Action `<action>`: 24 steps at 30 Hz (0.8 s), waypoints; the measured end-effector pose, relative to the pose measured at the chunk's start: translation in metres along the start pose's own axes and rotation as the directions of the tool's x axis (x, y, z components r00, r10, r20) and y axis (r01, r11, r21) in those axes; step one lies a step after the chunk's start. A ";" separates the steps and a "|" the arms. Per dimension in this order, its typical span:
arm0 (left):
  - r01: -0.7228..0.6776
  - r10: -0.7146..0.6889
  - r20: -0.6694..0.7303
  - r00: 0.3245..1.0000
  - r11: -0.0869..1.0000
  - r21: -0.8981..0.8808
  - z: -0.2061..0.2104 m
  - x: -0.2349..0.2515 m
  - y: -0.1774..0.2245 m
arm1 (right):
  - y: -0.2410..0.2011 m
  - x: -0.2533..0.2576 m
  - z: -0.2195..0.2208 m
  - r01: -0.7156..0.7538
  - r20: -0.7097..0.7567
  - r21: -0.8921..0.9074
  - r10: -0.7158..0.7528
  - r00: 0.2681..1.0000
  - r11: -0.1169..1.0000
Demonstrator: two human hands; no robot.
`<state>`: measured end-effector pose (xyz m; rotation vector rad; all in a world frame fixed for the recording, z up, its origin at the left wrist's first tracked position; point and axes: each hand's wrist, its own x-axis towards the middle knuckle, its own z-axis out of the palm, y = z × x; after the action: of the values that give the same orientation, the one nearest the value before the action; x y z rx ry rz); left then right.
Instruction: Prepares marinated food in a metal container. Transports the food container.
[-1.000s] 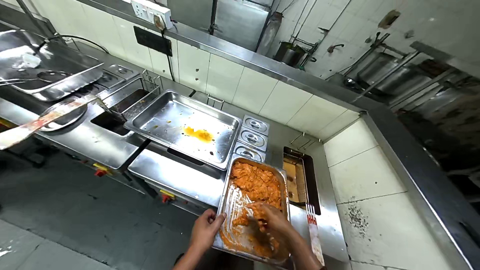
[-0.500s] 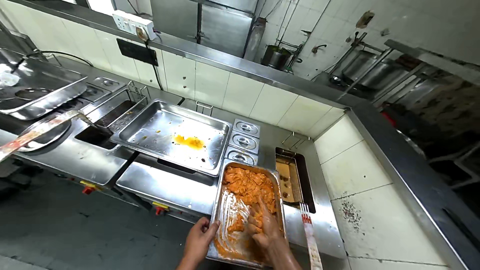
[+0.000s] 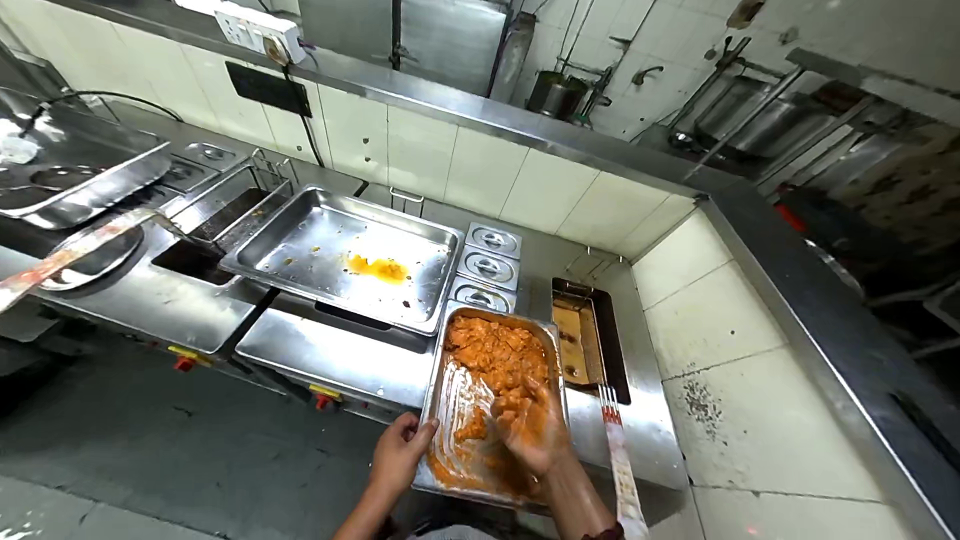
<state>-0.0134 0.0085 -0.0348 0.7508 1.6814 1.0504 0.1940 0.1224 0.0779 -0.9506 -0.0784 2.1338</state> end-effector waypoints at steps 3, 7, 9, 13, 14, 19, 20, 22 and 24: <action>-0.005 0.005 -0.013 1.000 1.000 0.008 0.000 0.001 0.000 | -0.002 0.002 0.002 0.012 0.057 0.028 -0.014 0.998 1.000; -0.011 0.011 -0.025 1.000 1.000 0.004 0.001 0.000 -0.001 | -0.003 0.002 0.006 0.107 -0.102 -0.030 -0.109 0.989 0.994; -0.011 0.011 -0.025 1.000 1.000 0.001 0.001 -0.001 -0.001 | -0.004 0.003 0.005 0.117 -0.168 -0.122 -0.137 0.976 0.986; 0.001 -0.001 -0.012 1.000 1.000 -0.007 0.000 -0.003 -0.001 | -0.007 -0.008 0.004 0.071 -0.106 -0.086 -0.080 0.991 0.994; -0.004 0.004 -0.016 1.000 1.000 -0.015 0.000 -0.003 0.000 | -0.008 -0.010 0.002 0.047 -0.098 -0.086 -0.056 0.994 0.995; -0.011 0.010 -0.022 1.000 0.998 -0.056 0.003 -0.004 0.000 | -0.003 -0.006 -0.010 -0.107 0.059 0.097 0.102 0.993 0.989; -0.013 0.012 -0.019 1.000 0.998 -0.066 0.002 -0.003 0.000 | -0.001 -0.005 -0.008 -0.075 0.024 0.103 0.073 0.997 0.992; -0.015 0.014 -0.013 1.000 0.996 -0.092 0.003 -0.004 0.002 | 0.000 -0.004 -0.006 -0.026 -0.019 0.154 0.029 0.999 0.988; -0.011 0.010 -0.006 1.000 0.995 -0.103 0.003 -0.006 0.004 | -0.005 0.000 -0.006 -0.035 0.020 0.195 0.031 0.999 0.980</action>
<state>-0.0088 0.0057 -0.0292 0.6908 1.6165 1.1391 0.2007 0.1246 0.0752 -0.8240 0.1375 2.1348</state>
